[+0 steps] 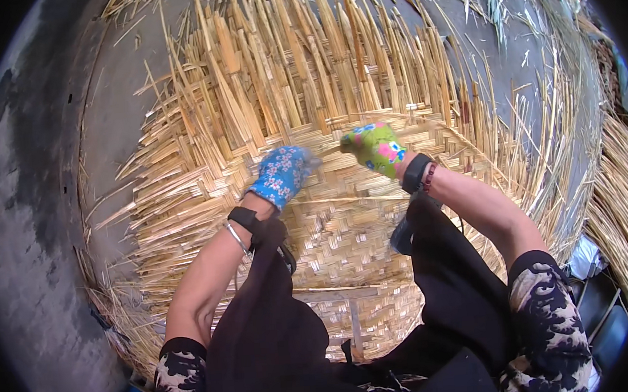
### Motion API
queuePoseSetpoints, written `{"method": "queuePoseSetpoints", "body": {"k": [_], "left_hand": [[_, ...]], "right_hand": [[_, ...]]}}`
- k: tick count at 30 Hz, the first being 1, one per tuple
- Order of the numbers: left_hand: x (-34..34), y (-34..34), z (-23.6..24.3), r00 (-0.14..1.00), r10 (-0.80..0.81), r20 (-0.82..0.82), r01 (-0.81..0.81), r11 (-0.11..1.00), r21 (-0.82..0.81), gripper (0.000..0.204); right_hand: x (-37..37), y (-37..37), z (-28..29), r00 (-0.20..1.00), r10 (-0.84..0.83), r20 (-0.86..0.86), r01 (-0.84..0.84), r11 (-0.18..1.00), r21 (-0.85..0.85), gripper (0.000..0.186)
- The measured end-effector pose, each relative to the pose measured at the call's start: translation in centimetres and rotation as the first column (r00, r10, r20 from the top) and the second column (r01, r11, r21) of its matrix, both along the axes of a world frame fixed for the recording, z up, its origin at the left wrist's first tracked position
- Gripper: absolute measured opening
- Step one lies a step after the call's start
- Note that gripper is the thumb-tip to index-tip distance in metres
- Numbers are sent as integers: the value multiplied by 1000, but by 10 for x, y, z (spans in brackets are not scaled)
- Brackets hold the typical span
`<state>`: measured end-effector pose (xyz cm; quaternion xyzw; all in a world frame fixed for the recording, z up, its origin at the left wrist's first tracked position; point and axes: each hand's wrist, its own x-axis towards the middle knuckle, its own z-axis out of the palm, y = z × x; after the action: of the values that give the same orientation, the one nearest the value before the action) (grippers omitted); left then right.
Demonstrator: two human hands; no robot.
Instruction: The recorder is weaving a mat using thin bamboo or straw strips.
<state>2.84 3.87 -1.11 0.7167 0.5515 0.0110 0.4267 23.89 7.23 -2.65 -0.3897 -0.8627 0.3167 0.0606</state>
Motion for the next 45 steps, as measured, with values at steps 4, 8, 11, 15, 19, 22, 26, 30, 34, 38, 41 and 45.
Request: {"method": "queuePoseSetpoints", "body": {"k": [4,8,11,15,19,22,26,30,34,38,41,45], "left_hand": [[16,23,-6,1000,-5,-20,6,1000,23,22],[-30,42,-4,939,70,-338,60,932,359,17],[-49,61,-6,850,522,72,-523,817,242,14],[-49,80,-10,253,856,450,-800,447,-400,19],[-35,80,-30,100,902,420,-794,327,-513,19],[-30,76,-43,86,883,462,-794,340,-503,19],[-30,75,-39,75,860,504,-806,350,-478,19],[-23,71,-10,182,845,502,-795,427,-431,19],[4,43,10,517,731,445,-592,681,-430,17],[34,3,-6,832,369,413,-143,863,-484,17],[36,-27,-25,877,108,468,190,817,-544,19],[35,-55,-22,878,-379,291,477,744,-469,24]], "right_hand": [[-16,28,6,996,84,30,-89,953,289,17],[-15,75,-10,902,-206,-378,317,913,258,36],[-4,95,-45,539,-665,-517,348,734,-583,40],[5,108,-84,643,-672,-367,415,709,-570,40],[16,110,-81,520,-799,-302,301,502,-811,33],[23,109,-61,554,-791,-260,155,405,-901,33],[23,104,-35,677,-705,-213,326,546,-772,28],[57,68,-11,679,-720,-143,572,641,-512,27],[121,18,-1,894,-391,218,345,912,220,39],[160,-19,-16,750,-520,409,368,842,395,46],[185,-25,-26,654,-600,460,459,799,390,41],[193,-16,-9,785,-609,115,586,790,182,29]]}}
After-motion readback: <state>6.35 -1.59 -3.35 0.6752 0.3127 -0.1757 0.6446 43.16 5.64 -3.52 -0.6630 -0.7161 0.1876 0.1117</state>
